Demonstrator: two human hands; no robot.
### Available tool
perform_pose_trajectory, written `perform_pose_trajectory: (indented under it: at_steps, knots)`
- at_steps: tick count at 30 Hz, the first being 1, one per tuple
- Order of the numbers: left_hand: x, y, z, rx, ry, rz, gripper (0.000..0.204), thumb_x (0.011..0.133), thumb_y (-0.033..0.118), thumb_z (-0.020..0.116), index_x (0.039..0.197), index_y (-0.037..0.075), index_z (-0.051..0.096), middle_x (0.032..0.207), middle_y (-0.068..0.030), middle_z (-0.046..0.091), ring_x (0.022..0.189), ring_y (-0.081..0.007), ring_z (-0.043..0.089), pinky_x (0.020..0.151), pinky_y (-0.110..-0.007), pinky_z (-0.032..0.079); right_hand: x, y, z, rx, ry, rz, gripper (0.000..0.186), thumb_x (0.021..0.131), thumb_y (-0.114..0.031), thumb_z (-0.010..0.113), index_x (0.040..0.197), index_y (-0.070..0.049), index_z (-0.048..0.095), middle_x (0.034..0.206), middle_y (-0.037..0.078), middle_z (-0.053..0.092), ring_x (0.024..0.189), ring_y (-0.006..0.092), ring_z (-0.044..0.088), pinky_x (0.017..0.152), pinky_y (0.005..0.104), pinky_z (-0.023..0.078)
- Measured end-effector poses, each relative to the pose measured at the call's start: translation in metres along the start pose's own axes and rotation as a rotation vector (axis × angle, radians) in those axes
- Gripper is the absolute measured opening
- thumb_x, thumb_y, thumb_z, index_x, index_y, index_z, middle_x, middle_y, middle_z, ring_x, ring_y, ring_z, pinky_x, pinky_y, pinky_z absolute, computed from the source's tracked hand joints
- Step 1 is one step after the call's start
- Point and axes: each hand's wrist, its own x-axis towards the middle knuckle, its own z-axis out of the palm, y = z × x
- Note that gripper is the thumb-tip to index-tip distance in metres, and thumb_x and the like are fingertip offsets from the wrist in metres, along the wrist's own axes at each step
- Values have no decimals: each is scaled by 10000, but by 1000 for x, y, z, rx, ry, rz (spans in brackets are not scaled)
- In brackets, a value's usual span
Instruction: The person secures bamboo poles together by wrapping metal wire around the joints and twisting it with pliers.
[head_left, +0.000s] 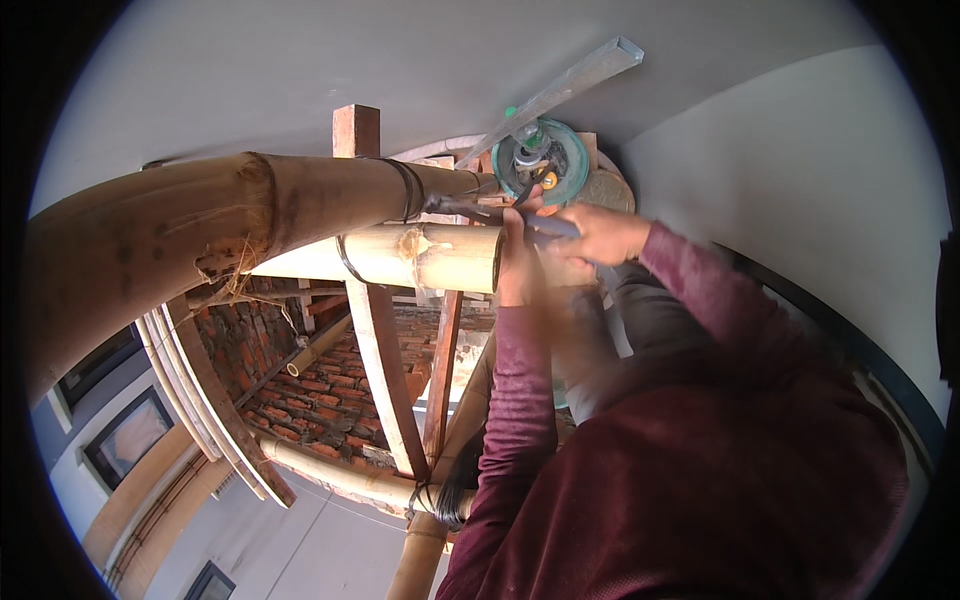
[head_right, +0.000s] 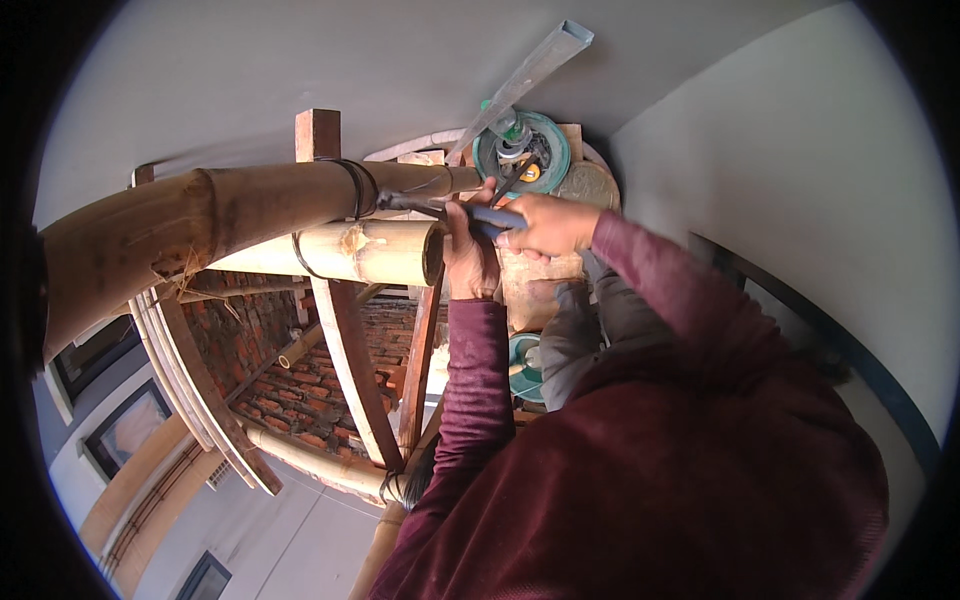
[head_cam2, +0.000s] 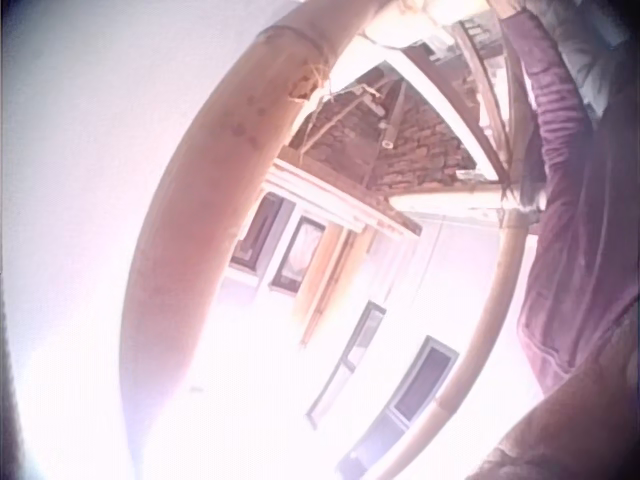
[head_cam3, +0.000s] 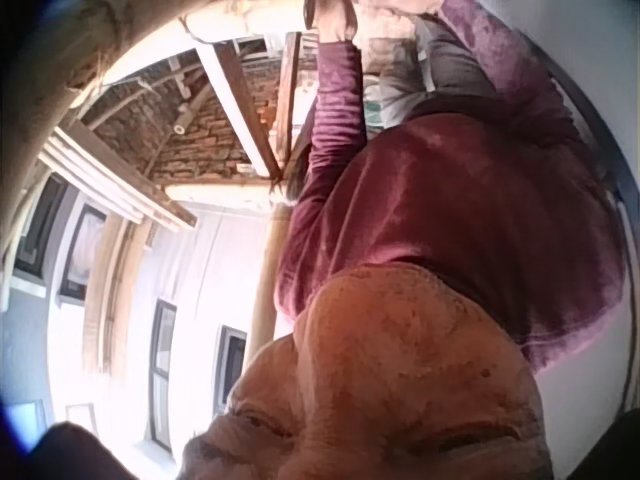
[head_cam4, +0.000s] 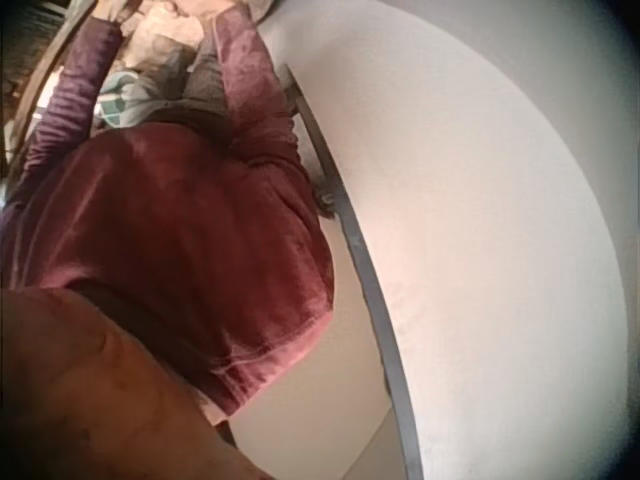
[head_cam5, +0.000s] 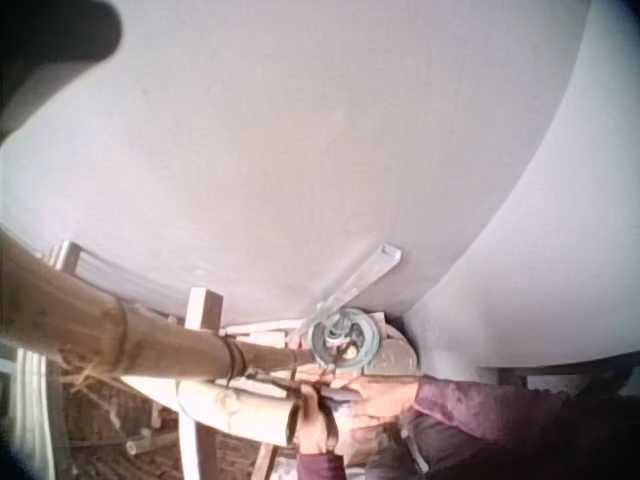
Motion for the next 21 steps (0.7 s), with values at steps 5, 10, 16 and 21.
perform_pose_trajectory:
  at_steps: [5,10,16,21]
  knots:
    - [3,4,6,28,38,-107,436,953,381,543,1159,-3,526,1125,-148,609,1070,-236,593,891,-337,506,13,15,-16,460,-294,34,287,956,-289,536,1007,-7,535,886,85,608,621,146,573,589,303,498]
    - [8,-2,-10,-77,-106,-56,318,949,332,566,1057,34,544,1090,-152,619,1040,-252,608,887,-358,529,0,-2,-13,273,-299,-59,398,959,-276,525,1220,13,446,1091,183,628,873,218,643,556,287,498]
    - [10,5,-10,-13,-177,-73,420,890,413,634,1055,39,539,1128,-169,607,977,-244,620,837,-346,539,-8,-22,-21,414,-338,29,520,962,-228,502,1360,39,300,1263,216,511,1087,336,601,610,383,603]
    - [18,6,-20,37,-184,-57,372,901,365,625,1054,36,540,1108,-162,617,922,-236,633,770,-334,554,-6,-24,-20,409,-297,44,452,952,-217,519,1320,13,393,1147,158,574,984,255,623,652,374,581]
